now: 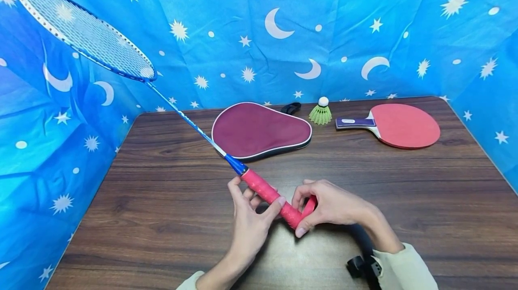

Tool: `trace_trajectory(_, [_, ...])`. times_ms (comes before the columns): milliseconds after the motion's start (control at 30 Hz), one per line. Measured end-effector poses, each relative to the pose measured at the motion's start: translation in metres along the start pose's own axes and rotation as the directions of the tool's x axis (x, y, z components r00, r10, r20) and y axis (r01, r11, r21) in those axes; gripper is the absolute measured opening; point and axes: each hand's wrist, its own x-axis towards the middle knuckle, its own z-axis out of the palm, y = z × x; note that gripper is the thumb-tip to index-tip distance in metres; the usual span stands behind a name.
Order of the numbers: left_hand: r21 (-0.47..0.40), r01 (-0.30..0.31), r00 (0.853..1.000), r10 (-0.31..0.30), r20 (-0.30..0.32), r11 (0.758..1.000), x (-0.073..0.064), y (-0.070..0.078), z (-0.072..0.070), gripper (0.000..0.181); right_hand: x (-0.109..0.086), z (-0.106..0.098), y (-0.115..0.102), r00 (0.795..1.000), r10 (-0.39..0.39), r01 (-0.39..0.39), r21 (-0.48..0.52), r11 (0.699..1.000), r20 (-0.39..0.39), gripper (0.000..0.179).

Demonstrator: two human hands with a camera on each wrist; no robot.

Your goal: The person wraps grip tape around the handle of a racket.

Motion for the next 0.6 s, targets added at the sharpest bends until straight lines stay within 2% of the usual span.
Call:
trace_trajectory(233, [-0.042,-0.051,0.999,0.051,0.003,0.998,0.0018,-0.0011,0.0008,0.075,-0.0023,-0.0053,0.0021,1.0,-0.005,0.006,0.052,0.999,-0.006,0.035])
trace_trajectory(600, [-0.172,-0.043,0.998,0.05,0.033,0.984,0.0003,-0.0005,0.0028,0.077,-0.0049,-0.01,0.0058,0.999,-0.032,0.032,0.055,0.998,0.001,0.024])
